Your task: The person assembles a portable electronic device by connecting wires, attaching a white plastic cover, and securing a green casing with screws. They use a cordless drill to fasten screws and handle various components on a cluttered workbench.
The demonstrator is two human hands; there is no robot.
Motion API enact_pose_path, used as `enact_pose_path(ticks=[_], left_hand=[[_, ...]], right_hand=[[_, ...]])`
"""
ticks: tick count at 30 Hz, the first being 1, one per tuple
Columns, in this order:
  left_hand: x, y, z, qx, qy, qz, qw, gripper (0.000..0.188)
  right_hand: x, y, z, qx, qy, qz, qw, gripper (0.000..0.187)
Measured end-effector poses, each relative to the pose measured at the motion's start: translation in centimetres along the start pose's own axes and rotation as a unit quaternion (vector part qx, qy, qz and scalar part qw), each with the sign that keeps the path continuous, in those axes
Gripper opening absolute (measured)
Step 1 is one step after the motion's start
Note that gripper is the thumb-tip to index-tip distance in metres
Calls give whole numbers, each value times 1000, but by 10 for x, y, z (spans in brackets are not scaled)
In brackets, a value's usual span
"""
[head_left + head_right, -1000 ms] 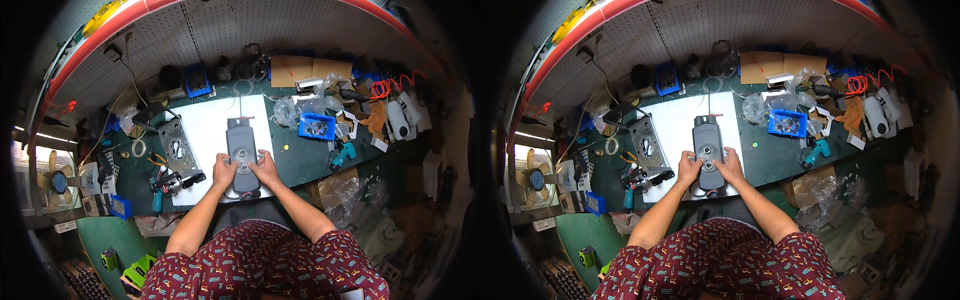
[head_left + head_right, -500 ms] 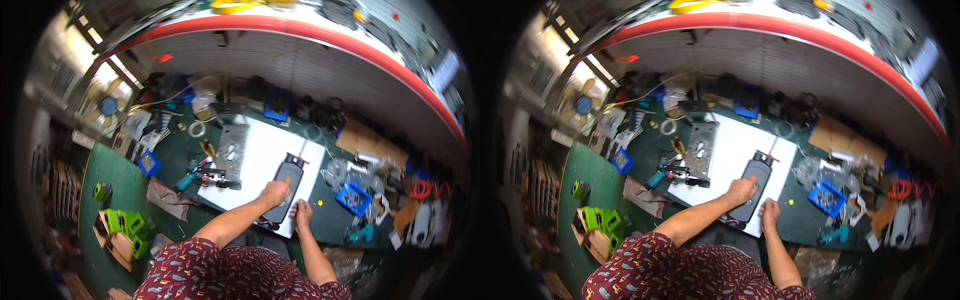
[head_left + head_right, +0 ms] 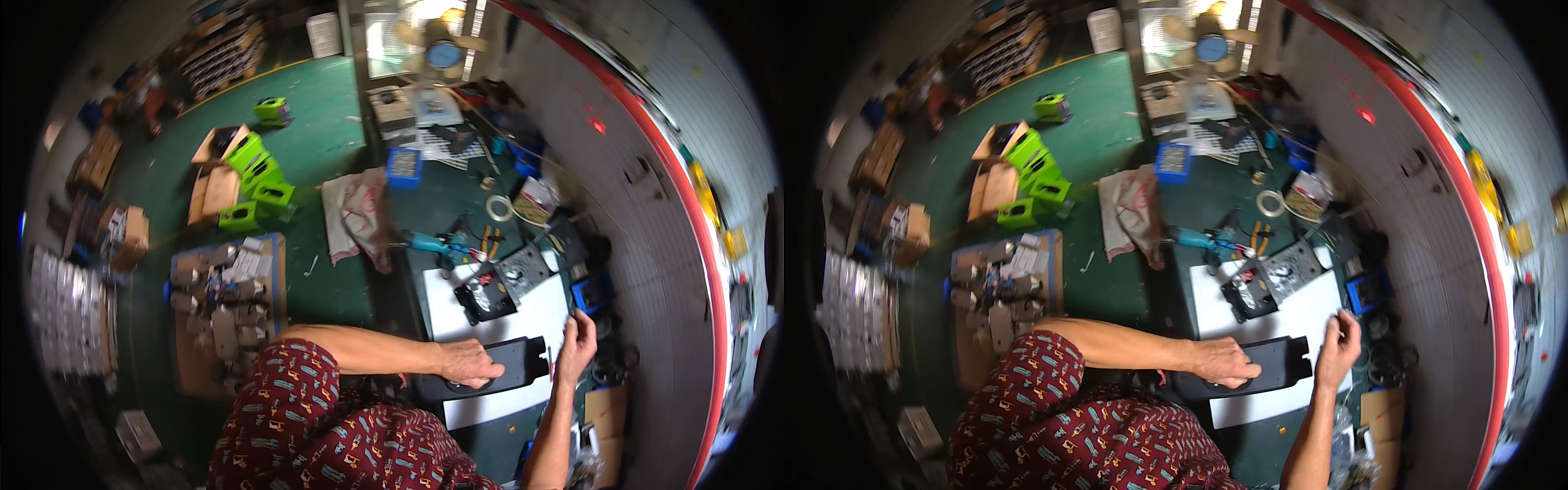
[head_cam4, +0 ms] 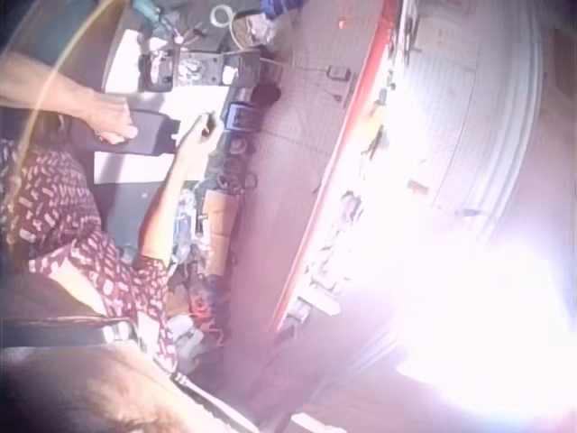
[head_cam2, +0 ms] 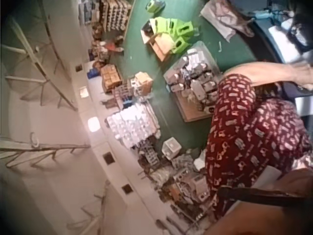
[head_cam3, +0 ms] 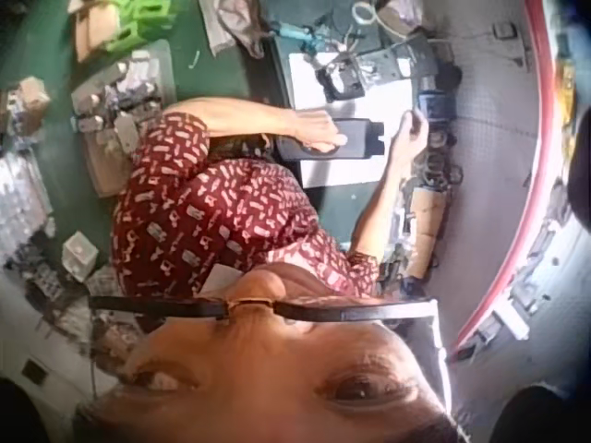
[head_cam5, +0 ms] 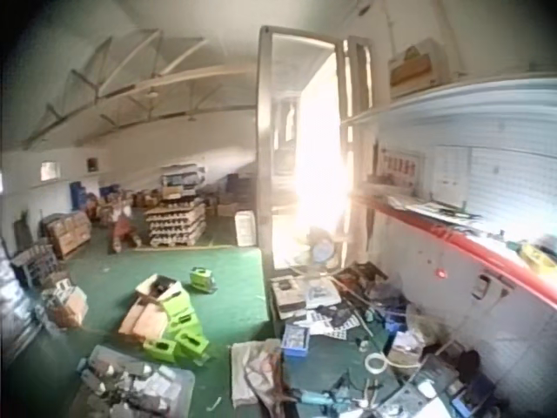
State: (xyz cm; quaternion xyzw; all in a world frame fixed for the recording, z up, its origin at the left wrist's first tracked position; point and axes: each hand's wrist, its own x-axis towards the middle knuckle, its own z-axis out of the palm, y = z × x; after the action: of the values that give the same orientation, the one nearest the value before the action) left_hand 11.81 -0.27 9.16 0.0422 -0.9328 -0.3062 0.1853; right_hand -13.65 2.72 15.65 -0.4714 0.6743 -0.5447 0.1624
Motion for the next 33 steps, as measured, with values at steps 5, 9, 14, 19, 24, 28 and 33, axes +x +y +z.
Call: enact_pose_path(ticks=[5,9,14,19,24,28,33], left_hand=[[-97,19,-25,29,5,-74,997,17],[-183,36,-37,69,31,-185,980,15],[-263,63,-52,106,44,-313,943,18],[-290,84,-61,136,68,-387,909,21],[-281,90,-78,111,136,-400,900,19],[-251,74,-102,113,128,-381,909,18],[-206,67,-139,110,142,-310,933,17]], right_hand=[[20,37,108,-140,-284,-80,945,78],[26,16,161,-281,-297,-59,911,67],[51,7,132,-272,-269,-133,915,36],[57,-50,42,-313,-316,-78,892,22],[6,-69,-41,-266,-382,-166,869,22],[-53,-43,-89,-298,-415,-229,829,13],[-114,0,-113,-350,-470,-241,774,6]])
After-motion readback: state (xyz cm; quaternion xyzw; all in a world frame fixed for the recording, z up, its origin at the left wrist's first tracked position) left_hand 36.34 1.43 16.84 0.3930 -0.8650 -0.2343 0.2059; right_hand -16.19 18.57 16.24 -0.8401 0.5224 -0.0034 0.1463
